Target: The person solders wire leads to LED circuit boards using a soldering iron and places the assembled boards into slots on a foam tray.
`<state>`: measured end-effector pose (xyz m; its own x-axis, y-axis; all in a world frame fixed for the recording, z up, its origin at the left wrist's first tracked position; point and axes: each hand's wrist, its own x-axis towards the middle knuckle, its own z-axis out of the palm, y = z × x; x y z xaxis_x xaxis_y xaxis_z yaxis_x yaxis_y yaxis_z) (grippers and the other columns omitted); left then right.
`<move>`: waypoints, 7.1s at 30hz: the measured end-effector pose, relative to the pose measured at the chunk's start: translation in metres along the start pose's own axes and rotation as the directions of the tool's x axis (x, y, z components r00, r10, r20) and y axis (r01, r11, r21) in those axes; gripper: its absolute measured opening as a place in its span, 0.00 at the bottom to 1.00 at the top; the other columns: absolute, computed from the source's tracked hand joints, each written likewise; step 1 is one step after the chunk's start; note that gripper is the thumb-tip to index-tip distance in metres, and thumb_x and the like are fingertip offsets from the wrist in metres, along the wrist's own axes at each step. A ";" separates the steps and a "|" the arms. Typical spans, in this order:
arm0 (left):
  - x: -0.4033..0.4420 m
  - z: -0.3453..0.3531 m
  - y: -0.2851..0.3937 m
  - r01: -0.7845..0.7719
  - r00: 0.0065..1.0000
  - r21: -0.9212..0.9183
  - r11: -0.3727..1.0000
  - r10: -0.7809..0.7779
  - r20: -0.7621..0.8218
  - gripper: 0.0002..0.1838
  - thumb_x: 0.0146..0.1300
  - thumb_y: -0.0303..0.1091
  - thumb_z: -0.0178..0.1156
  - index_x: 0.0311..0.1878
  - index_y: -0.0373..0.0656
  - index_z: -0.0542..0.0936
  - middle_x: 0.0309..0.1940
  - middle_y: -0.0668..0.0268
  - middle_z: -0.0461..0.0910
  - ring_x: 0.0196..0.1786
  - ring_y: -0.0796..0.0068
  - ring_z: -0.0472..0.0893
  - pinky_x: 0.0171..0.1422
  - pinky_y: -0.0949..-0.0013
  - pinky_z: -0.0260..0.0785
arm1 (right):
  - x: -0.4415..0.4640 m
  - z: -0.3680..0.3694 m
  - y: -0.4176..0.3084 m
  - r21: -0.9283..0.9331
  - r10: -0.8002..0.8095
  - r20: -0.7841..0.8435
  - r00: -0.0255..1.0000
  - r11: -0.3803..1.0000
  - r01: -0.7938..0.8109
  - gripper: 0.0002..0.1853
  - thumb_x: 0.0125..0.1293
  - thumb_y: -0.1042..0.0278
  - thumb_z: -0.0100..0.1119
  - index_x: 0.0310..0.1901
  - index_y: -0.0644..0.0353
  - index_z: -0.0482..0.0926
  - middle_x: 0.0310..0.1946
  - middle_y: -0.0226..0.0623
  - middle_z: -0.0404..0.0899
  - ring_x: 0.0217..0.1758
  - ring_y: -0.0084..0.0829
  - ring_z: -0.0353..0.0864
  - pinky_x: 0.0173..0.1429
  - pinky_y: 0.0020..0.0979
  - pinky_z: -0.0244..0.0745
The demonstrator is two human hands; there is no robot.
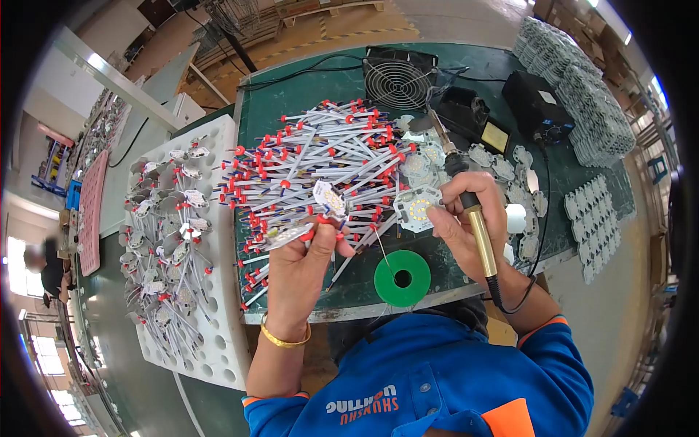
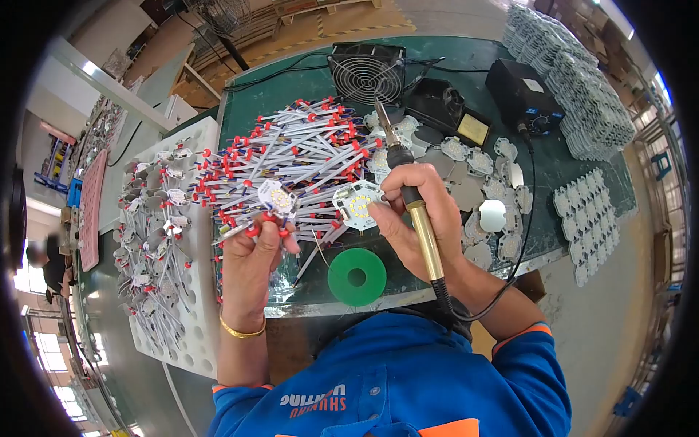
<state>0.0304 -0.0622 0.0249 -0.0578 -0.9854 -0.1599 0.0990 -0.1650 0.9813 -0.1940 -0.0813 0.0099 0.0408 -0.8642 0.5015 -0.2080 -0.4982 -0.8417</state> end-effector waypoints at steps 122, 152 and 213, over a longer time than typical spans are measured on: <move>0.005 0.022 -0.006 -0.178 0.981 -0.110 0.978 0.166 -0.104 0.07 0.53 0.24 0.62 0.36 0.36 0.78 0.27 0.69 0.77 0.29 0.84 0.73 0.35 0.79 0.67 | 0.011 -0.025 -0.021 0.009 -0.408 0.185 0.894 0.910 0.414 0.23 0.55 0.47 0.62 0.37 0.63 0.77 0.21 0.35 0.73 0.19 0.31 0.68 0.22 0.32 0.59; -0.004 0.041 0.000 -0.245 0.955 -0.166 0.955 0.209 -0.211 0.07 0.54 0.22 0.63 0.35 0.33 0.77 0.28 0.69 0.76 0.30 0.85 0.72 0.35 0.80 0.66 | -0.009 -0.026 -0.026 0.066 -0.496 0.293 0.817 0.864 0.500 0.12 0.47 0.72 0.58 0.37 0.58 0.80 0.15 0.26 0.66 0.16 0.26 0.62 0.31 0.31 0.53; -0.004 0.039 -0.014 0.189 0.979 -0.526 0.829 -0.118 0.166 0.12 0.57 0.25 0.62 0.45 0.34 0.78 0.34 0.63 0.81 0.36 0.78 0.81 0.44 0.77 0.71 | -0.014 0.022 -0.006 -0.166 -0.395 -0.047 0.917 0.909 0.383 0.10 0.52 0.78 0.65 0.35 0.57 0.75 0.18 0.31 0.67 0.18 0.27 0.62 0.19 0.26 0.54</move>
<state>-0.0093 -0.0546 0.0160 -0.2330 -0.9386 -0.2546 0.5933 -0.3446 0.7275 -0.1717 -0.0672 0.0038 0.0741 -0.5926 0.8021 -0.3357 -0.7722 -0.5394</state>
